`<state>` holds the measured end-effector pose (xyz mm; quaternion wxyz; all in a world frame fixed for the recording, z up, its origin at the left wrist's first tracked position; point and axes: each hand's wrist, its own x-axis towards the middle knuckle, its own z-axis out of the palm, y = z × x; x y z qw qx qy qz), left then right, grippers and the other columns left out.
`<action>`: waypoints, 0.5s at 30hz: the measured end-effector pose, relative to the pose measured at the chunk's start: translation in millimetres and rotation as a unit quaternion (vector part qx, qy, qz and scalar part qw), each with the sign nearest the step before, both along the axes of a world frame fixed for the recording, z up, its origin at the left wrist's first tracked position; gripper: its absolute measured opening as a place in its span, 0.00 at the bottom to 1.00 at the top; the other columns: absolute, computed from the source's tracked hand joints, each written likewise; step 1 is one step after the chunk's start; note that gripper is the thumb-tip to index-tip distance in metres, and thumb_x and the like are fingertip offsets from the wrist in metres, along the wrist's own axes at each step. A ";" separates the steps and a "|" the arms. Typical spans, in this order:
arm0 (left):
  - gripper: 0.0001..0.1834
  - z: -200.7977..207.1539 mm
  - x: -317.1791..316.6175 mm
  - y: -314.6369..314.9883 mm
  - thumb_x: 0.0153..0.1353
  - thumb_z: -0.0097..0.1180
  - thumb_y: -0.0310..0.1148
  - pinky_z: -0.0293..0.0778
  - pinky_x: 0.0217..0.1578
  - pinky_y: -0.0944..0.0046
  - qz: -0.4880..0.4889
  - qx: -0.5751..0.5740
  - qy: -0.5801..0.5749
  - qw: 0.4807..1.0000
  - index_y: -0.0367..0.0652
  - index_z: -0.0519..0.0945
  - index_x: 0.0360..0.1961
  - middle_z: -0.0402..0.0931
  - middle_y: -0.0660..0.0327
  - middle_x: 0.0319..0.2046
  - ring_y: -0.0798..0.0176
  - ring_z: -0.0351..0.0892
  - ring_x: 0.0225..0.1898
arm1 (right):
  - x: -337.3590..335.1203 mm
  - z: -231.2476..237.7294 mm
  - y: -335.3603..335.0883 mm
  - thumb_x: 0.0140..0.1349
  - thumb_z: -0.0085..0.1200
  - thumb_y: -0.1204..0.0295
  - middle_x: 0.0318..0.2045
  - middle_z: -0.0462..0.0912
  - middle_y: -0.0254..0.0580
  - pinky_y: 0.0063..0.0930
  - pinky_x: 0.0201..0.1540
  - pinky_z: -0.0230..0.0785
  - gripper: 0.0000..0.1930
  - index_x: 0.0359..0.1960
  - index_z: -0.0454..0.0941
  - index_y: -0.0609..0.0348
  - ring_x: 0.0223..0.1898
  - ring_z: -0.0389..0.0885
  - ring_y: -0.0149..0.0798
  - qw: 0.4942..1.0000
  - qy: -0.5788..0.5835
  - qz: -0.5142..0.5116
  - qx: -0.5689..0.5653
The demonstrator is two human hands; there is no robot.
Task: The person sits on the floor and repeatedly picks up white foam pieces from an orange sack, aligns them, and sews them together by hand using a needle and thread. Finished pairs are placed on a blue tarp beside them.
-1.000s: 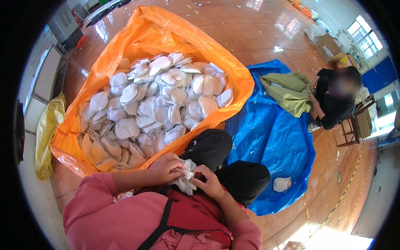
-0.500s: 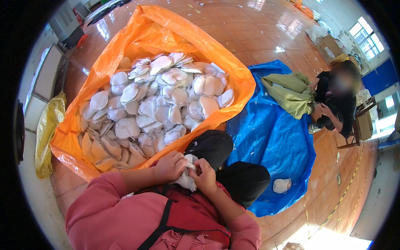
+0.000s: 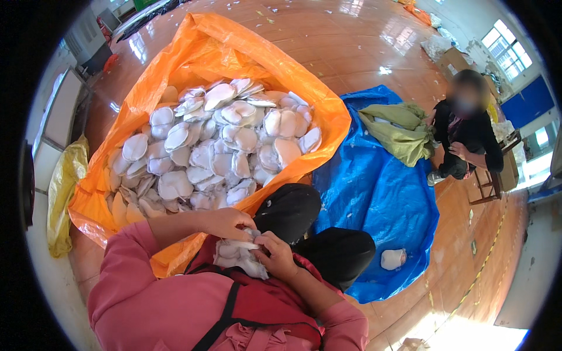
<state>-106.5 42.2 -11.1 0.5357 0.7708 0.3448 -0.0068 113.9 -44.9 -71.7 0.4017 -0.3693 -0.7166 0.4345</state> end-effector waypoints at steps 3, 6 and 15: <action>0.25 12.3 5.8 12.8 0.62 0.55 0.50 0.72 0.40 0.60 -0.072 -0.087 0.043 0.993 0.39 0.79 0.47 0.79 0.55 0.36 0.59 0.79 0.39 | -1.5 10.8 -3.2 0.52 0.66 0.80 0.35 0.77 0.40 0.23 0.27 0.67 0.15 0.39 0.76 0.58 0.25 0.75 0.31 1.000 0.000 0.001 0.020; 0.25 11.0 13.1 20.0 0.63 0.52 0.51 0.73 0.40 0.59 -0.139 -0.133 0.089 0.977 0.39 0.79 0.49 0.80 0.53 0.37 0.59 0.79 0.41 | -3.5 14.3 -5.7 0.52 0.67 0.80 0.35 0.78 0.40 0.23 0.27 0.68 0.15 0.39 0.76 0.58 0.25 0.75 0.32 1.000 0.010 0.008 0.013; 0.22 -8.4 21.8 17.6 0.63 0.48 0.47 0.74 0.39 0.56 -0.193 -0.185 0.101 0.958 0.40 0.81 0.46 0.81 0.50 0.37 0.56 0.80 0.40 | -3.2 21.8 -19.5 0.53 0.67 0.78 0.34 0.80 0.39 0.23 0.32 0.70 0.13 0.40 0.78 0.60 0.29 0.77 0.33 0.997 0.030 0.036 -0.068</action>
